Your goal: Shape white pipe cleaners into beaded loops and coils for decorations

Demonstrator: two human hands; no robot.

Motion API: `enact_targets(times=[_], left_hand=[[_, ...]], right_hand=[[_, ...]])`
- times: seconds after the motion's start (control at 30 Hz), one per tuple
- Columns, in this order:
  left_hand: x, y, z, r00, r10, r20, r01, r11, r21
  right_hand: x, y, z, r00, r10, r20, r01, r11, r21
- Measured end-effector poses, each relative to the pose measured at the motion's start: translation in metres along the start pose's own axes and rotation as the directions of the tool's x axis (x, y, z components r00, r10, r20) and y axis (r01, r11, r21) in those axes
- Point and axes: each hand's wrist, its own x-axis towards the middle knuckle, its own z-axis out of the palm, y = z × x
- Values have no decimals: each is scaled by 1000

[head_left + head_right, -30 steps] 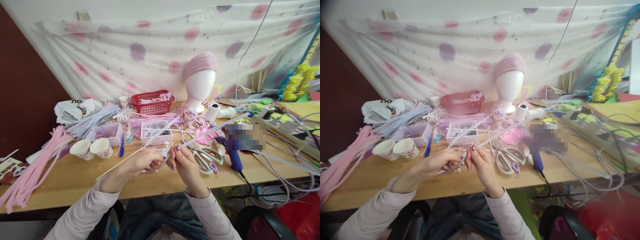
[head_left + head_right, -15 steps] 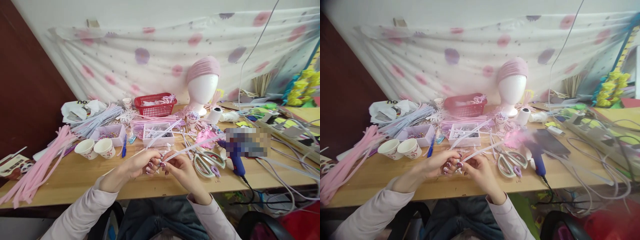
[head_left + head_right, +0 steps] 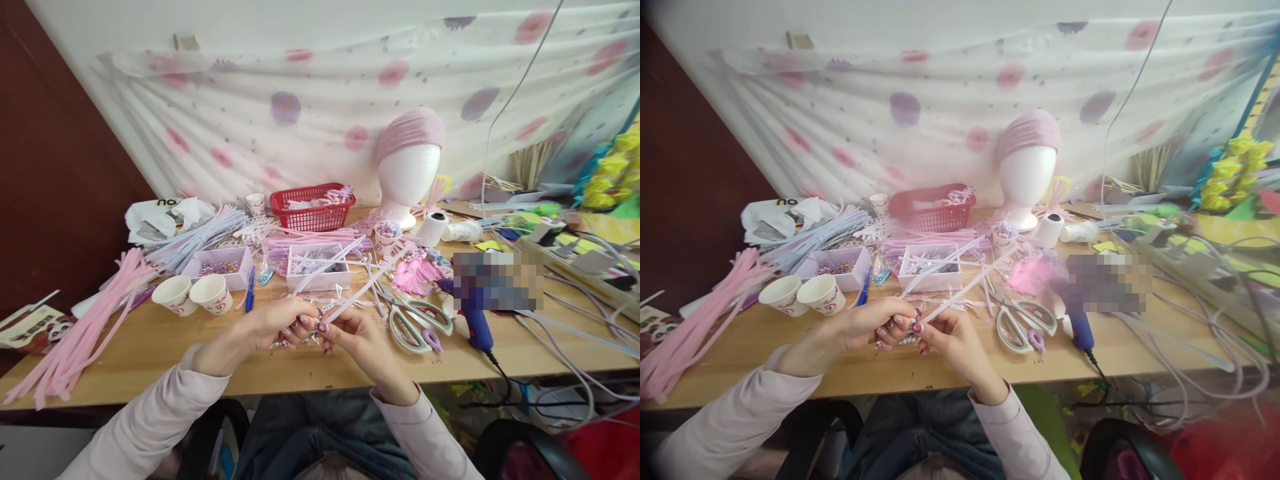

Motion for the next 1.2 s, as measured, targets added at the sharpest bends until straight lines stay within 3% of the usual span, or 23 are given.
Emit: enact_targets(times=[0.17, 0.37, 0.6, 0.77, 0.87, 0.97, 1.2], left_hand=[[0, -3, 4, 985, 90, -150, -86, 996, 35], [-1, -10, 10, 911, 265, -318, -226, 962, 153], [0, -9, 11, 949, 194, -249, -203, 979, -12], [-5, -15, 10, 945, 157, -287, -175, 984, -36], [-7, -24, 9, 941, 278, -193, -266, 960, 87], [-8, -32, 11, 904, 408, -129, -377, 902, 211], [-8, -42, 17, 834, 524, -175, -488, 847, 212]], right_hand=[[-4, -1, 1, 996, -85, 0, 85, 996, -7], [-3, 1, -3, 982, -180, -60, 174, 980, -94], [-7, -2, 4, 987, -159, 31, 161, 985, -59], [-7, -1, 2, 985, -168, 41, 171, 982, -83], [-6, -1, 1, 983, -178, 44, 182, 977, -108], [-6, 0, 0, 983, -168, 72, 178, 972, -156], [-4, -3, 2, 989, -139, 46, 146, 965, -220]])
